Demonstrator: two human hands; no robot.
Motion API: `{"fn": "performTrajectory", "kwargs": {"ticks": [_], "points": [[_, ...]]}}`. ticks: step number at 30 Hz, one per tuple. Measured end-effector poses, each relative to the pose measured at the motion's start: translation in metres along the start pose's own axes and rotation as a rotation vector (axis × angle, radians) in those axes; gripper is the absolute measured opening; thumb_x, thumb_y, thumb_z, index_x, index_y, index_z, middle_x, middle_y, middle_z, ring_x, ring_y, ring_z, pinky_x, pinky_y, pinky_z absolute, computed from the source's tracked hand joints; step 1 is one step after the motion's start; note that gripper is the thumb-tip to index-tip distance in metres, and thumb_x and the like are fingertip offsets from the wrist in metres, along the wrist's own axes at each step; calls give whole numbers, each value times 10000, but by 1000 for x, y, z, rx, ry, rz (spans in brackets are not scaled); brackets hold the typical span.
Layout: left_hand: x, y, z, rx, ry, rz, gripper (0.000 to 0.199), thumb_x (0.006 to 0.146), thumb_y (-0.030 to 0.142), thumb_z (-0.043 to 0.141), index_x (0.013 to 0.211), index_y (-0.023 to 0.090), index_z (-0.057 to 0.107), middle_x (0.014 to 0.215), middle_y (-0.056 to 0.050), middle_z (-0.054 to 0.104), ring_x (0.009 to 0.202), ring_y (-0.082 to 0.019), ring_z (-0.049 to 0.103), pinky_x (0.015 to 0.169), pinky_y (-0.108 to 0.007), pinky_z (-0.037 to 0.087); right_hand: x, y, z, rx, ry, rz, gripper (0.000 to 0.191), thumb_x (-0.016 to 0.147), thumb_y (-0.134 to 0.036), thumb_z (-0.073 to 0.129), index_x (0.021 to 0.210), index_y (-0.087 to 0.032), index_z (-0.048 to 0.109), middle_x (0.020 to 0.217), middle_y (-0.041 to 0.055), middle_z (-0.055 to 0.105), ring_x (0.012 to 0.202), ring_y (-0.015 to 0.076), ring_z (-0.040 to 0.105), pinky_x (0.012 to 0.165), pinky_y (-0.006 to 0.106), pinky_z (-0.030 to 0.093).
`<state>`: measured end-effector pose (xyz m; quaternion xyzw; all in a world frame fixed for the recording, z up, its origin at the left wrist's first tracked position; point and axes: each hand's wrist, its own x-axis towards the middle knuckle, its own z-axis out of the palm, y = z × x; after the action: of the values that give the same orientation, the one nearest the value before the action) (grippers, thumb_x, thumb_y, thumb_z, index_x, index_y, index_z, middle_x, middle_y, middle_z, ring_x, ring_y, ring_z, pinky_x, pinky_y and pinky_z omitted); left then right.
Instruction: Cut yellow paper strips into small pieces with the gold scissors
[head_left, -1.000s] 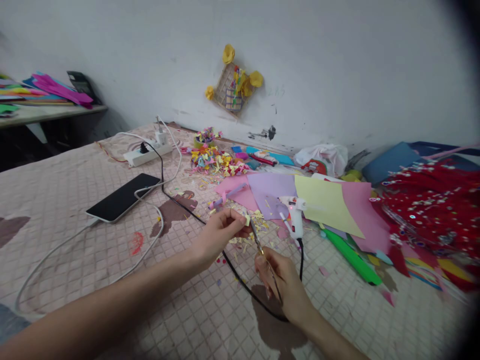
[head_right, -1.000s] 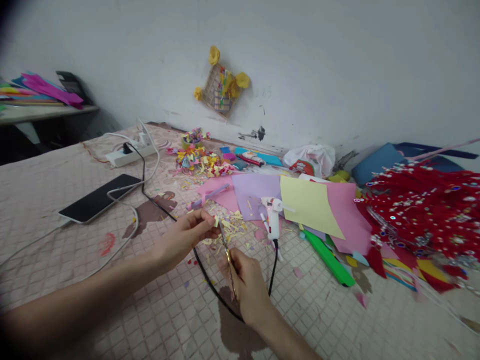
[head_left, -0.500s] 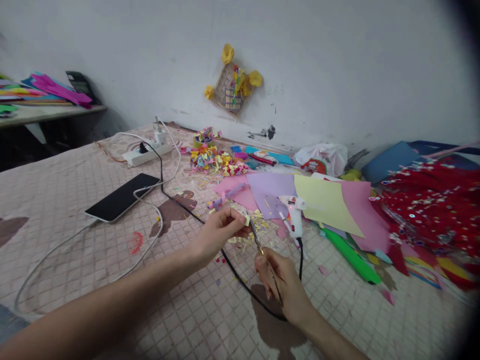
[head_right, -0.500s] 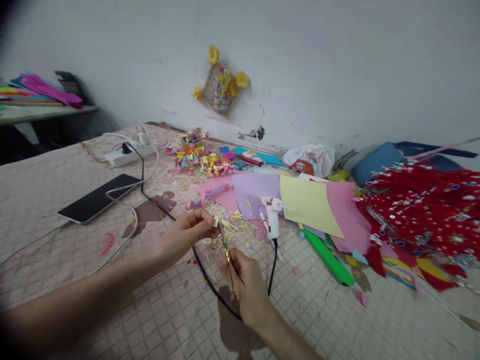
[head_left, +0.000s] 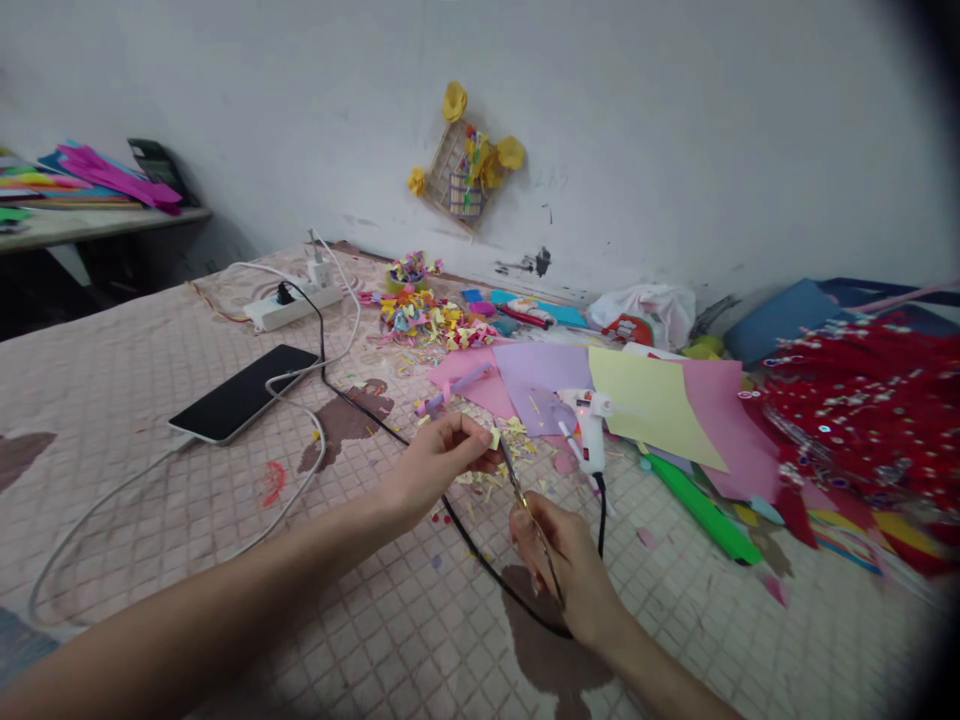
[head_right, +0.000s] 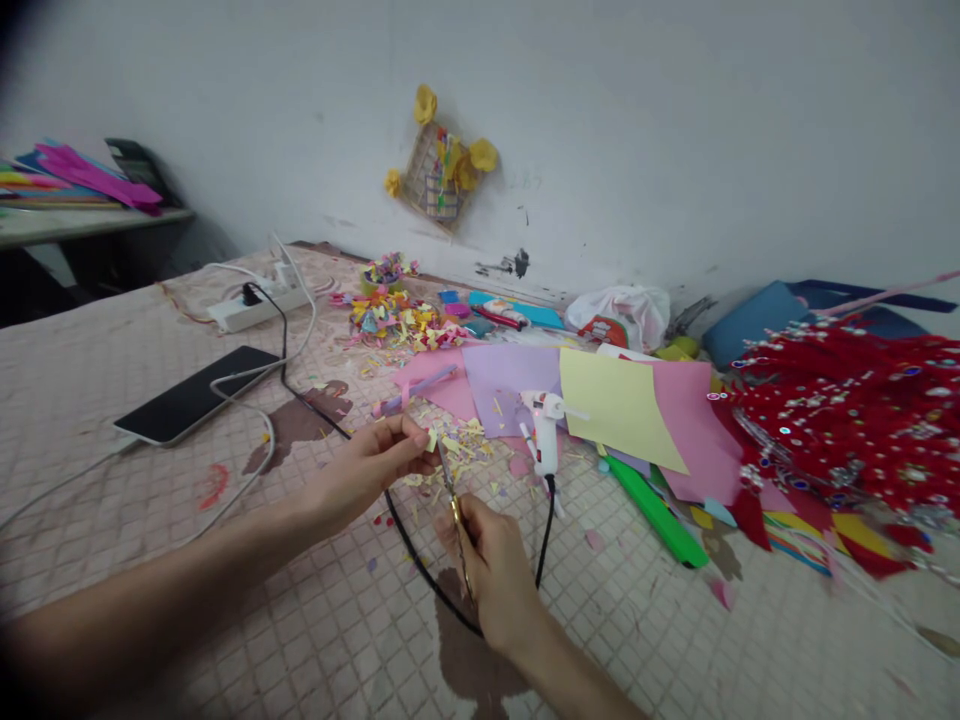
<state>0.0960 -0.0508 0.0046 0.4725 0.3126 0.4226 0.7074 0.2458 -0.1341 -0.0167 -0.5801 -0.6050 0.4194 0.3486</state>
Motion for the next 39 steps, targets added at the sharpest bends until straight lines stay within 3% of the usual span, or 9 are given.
{"fn": "performTrajectory", "kwargs": {"ticks": [5,11,20,25,30,39], "points": [[2,0,-2,-8,-8,2,172,751,262,611,699,128,517,668,-1,605,621,-91,580,665,-241,458,-1,-2,0,-16,2,16,380,855,-505,371,632,-198,385,468,-73,339,377,74,347,384,196,266],[5,4,-7,6,-97,-20,188,727,279,639,700,127,531,681,-6,614,644,-101,587,687,-263,466,-2,-1,-2,-45,6,8,378,854,-497,387,622,-198,385,457,-72,351,375,73,354,375,191,263],[8,12,-14,53,-195,-45,211,721,289,649,715,120,523,746,-37,632,697,-113,602,690,-253,454,-3,-3,-2,94,-25,62,426,823,-569,391,620,-195,384,414,-90,327,332,58,312,346,180,255],[4,8,-7,-25,-137,-34,190,737,269,633,707,125,512,711,-21,613,659,-102,586,683,-259,461,-3,-11,-1,225,-67,59,465,785,-639,382,673,-188,413,449,-96,296,362,59,278,363,191,258],[0,2,-1,-58,-47,-12,182,744,279,622,708,133,520,699,-14,604,643,-93,574,675,-243,448,-2,-8,2,163,-8,34,467,787,-631,391,624,-193,392,442,-88,292,375,69,289,370,202,252],[-1,-4,2,-63,8,10,175,766,286,597,733,137,511,717,-20,606,656,-103,578,692,-266,453,-4,-8,5,133,11,48,414,824,-554,402,614,-198,384,433,-87,314,356,65,296,362,195,241]]}}
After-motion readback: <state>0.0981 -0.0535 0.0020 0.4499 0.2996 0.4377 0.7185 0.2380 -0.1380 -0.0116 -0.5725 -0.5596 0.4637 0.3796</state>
